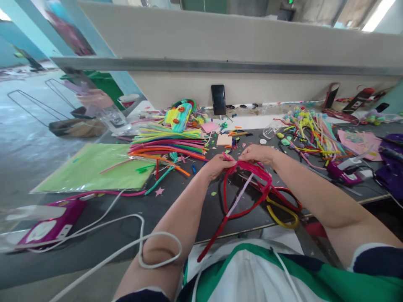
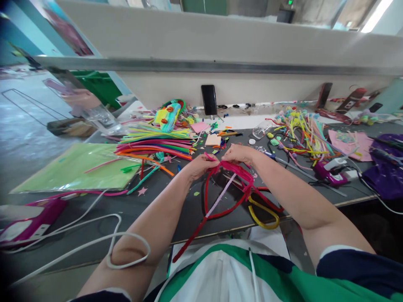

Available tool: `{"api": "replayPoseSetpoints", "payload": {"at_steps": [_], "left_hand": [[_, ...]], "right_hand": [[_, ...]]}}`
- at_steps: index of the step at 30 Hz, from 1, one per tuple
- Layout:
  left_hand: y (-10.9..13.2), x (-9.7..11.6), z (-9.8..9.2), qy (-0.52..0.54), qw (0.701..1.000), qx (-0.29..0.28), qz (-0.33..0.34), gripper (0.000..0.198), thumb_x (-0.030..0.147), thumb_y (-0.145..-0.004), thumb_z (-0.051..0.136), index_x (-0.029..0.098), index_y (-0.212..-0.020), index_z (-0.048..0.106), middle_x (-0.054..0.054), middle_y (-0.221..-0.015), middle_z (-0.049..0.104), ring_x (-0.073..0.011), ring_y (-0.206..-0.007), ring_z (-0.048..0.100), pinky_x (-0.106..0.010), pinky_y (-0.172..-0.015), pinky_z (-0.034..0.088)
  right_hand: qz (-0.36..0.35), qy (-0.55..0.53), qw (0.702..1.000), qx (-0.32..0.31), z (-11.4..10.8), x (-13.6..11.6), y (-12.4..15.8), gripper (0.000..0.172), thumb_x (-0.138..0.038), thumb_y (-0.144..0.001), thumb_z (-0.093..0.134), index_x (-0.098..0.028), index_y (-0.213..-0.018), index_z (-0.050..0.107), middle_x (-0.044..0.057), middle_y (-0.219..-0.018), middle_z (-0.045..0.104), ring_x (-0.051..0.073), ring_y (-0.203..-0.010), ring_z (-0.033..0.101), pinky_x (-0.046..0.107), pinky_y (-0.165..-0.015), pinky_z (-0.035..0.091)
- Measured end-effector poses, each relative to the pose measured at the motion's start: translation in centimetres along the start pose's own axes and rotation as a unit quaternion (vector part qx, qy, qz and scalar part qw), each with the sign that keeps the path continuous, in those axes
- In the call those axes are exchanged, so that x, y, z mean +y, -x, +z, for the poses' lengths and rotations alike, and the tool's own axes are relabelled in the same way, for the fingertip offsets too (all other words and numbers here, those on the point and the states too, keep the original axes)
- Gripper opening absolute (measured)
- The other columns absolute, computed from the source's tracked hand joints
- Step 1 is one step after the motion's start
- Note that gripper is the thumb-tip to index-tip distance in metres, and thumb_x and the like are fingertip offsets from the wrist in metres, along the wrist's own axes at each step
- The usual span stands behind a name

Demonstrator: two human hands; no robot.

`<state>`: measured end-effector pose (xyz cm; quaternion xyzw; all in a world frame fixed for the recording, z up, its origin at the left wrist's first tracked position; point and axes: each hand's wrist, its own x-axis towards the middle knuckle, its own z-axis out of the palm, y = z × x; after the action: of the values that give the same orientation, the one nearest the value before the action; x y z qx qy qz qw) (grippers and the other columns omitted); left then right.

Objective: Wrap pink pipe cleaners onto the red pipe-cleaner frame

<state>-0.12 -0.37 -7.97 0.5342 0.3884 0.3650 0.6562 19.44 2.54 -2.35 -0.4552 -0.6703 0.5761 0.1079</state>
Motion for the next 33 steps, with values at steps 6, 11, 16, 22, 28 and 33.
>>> {"api": "replayPoseSetpoints", "payload": {"at_steps": [6,11,16,22,28,33], "left_hand": [[0.09,0.14,0.19,-0.001,1.0,0.0,-0.004,0.033,0.037,-0.058,0.08,0.011,-0.07,0.063,-0.003,-0.058,0.064,-0.0117,-0.052,0.057,-0.024,-0.055,0.043],[-0.02,0.0,0.06,-0.014,1.0,0.008,-0.002,0.032,0.037,-0.06,0.078,0.011,-0.069,0.062,-0.002,-0.056,0.061,-0.0102,-0.049,0.054,-0.023,-0.052,0.041],[-0.19,-0.27,-0.03,-0.005,1.0,0.018,0.0,0.03,0.035,-0.061,0.078,0.012,-0.07,0.061,0.0,-0.056,0.059,-0.0095,-0.049,0.053,-0.022,-0.051,0.04],[-0.37,-0.36,-0.1,0.014,0.999,0.032,-0.006,0.032,0.034,-0.057,0.08,0.011,-0.07,0.063,0.0,-0.056,0.059,-0.0095,-0.05,0.053,-0.022,-0.053,0.04],[-0.45,-0.42,-0.18,0.011,1.0,0.023,-0.006,0.03,0.035,-0.058,0.08,0.011,-0.068,0.064,-0.001,-0.055,0.06,-0.0092,-0.049,0.052,-0.023,-0.053,0.038],[-0.4,-0.38,-0.11,0.022,1.0,0.02,-0.002,0.031,0.036,-0.056,0.081,0.011,-0.067,0.066,-0.001,-0.057,0.061,-0.0089,-0.05,0.052,-0.023,-0.054,0.038]], "right_hand": [[0.011,0.015,0.999,0.032,0.21,-0.15,-0.05,0.021,-0.029,-0.058,0.077,-0.014,-0.069,0.07,-0.003,-0.051,0.061,0.008,-0.046,0.048,0.021,-0.048,0.037],[0.006,0.009,0.999,0.042,0.3,0.0,-0.19,0.017,-0.027,-0.058,0.076,-0.014,-0.067,0.069,-0.003,-0.049,0.06,0.008,-0.045,0.047,0.021,-0.047,0.036],[0.011,0.01,0.999,0.031,0.16,0.0,-0.22,0.017,-0.026,-0.057,0.075,-0.014,-0.067,0.069,-0.002,-0.05,0.061,0.008,-0.045,0.047,0.021,-0.047,0.036],[0.023,0.0,1.0,0.019,0.22,0.33,-0.35,0.02,-0.029,-0.059,0.075,-0.015,-0.072,0.069,-0.002,-0.054,0.064,0.008,-0.046,0.05,0.02,-0.048,0.038],[0.025,-0.035,0.999,-0.003,0.4,0.57,-0.14,0.024,-0.03,-0.058,0.077,-0.016,-0.076,0.07,-0.001,-0.06,0.068,0.01,-0.049,0.056,0.021,-0.05,0.043],[0.026,-0.064,0.998,-0.005,0.83,0.31,0.11,0.015,-0.024,-0.06,0.075,-0.015,-0.071,0.068,-0.001,-0.058,0.068,0.009,-0.043,0.053,0.021,-0.047,0.043]]}}
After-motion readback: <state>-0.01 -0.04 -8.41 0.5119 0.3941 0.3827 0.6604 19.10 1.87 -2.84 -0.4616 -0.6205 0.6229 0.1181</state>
